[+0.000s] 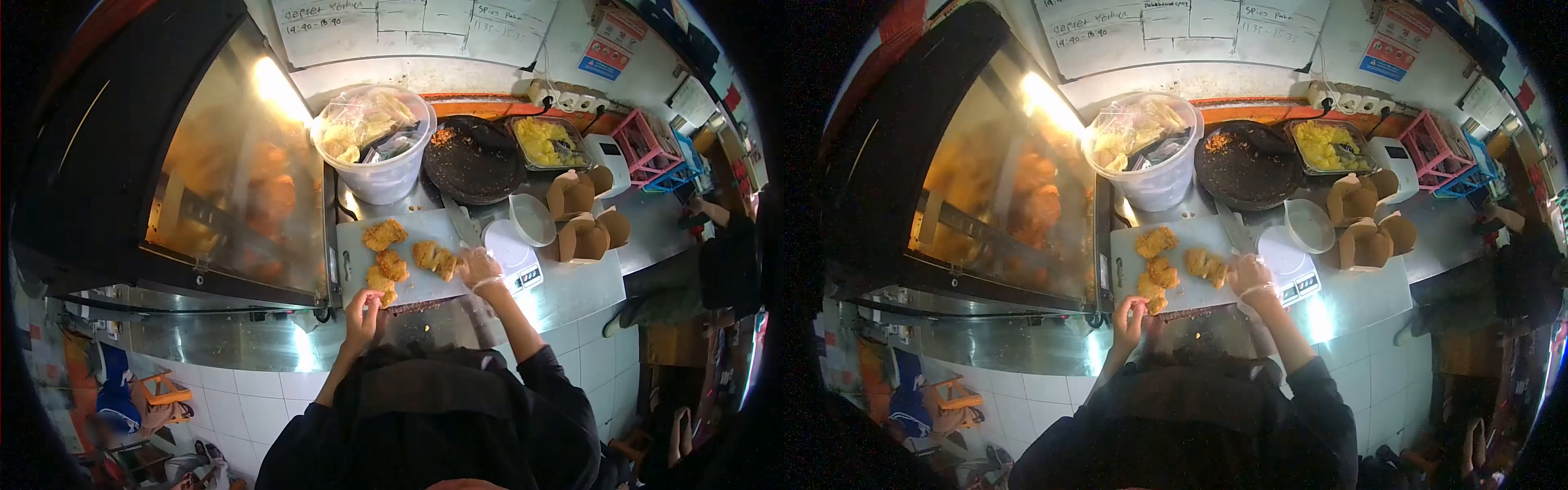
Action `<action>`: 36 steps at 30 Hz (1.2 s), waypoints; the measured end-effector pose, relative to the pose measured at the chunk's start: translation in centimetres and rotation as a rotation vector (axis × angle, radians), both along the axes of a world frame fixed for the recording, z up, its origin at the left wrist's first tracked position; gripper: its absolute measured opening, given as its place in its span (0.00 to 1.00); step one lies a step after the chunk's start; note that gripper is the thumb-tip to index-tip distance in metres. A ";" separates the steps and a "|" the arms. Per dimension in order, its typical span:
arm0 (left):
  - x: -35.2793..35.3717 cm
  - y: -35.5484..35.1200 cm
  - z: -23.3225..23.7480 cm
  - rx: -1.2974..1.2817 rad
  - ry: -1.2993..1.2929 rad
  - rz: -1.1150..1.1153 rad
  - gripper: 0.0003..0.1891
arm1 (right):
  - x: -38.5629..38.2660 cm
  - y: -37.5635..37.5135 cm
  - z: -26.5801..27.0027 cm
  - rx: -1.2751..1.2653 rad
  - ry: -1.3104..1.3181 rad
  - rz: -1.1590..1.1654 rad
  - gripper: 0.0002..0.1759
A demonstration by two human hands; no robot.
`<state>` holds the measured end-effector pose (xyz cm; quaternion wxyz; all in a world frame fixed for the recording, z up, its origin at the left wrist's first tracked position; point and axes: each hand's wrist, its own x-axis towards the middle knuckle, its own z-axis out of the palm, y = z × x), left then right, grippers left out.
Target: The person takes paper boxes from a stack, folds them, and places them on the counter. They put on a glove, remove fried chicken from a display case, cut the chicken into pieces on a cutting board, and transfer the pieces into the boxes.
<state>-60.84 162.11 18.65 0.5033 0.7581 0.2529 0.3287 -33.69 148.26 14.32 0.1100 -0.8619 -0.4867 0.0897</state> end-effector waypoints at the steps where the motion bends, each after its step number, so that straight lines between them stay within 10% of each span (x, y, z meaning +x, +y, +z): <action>1: 0.0 0.1 -0.3 0.005 0.005 0.002 0.11 | -0.5 -0.8 2.7 -0.095 0.060 -0.043 0.18; 13: 0.6 0.1 -0.2 -0.052 0.029 -0.046 0.09 | -0.9 0.4 -5.0 -0.027 0.172 -0.171 0.15; 16: 0.5 0.2 -0.6 -0.067 0.049 -0.051 0.08 | -3.3 -0.7 3.4 0.122 0.371 -0.589 0.17; 19: 1.1 0.4 -0.7 -0.059 0.056 -0.056 0.08 | -4.4 -4.4 5.1 -0.020 0.010 -0.479 0.17; 29: 9.0 3.9 3.1 0.147 -0.083 -0.118 0.07 | -2.4 -3.2 0.6 -0.101 0.106 -0.524 0.16; 36: 15.9 7.1 9.0 0.352 -0.227 -0.088 0.06 | 1.9 -6.8 7.9 -0.452 0.161 0.063 0.15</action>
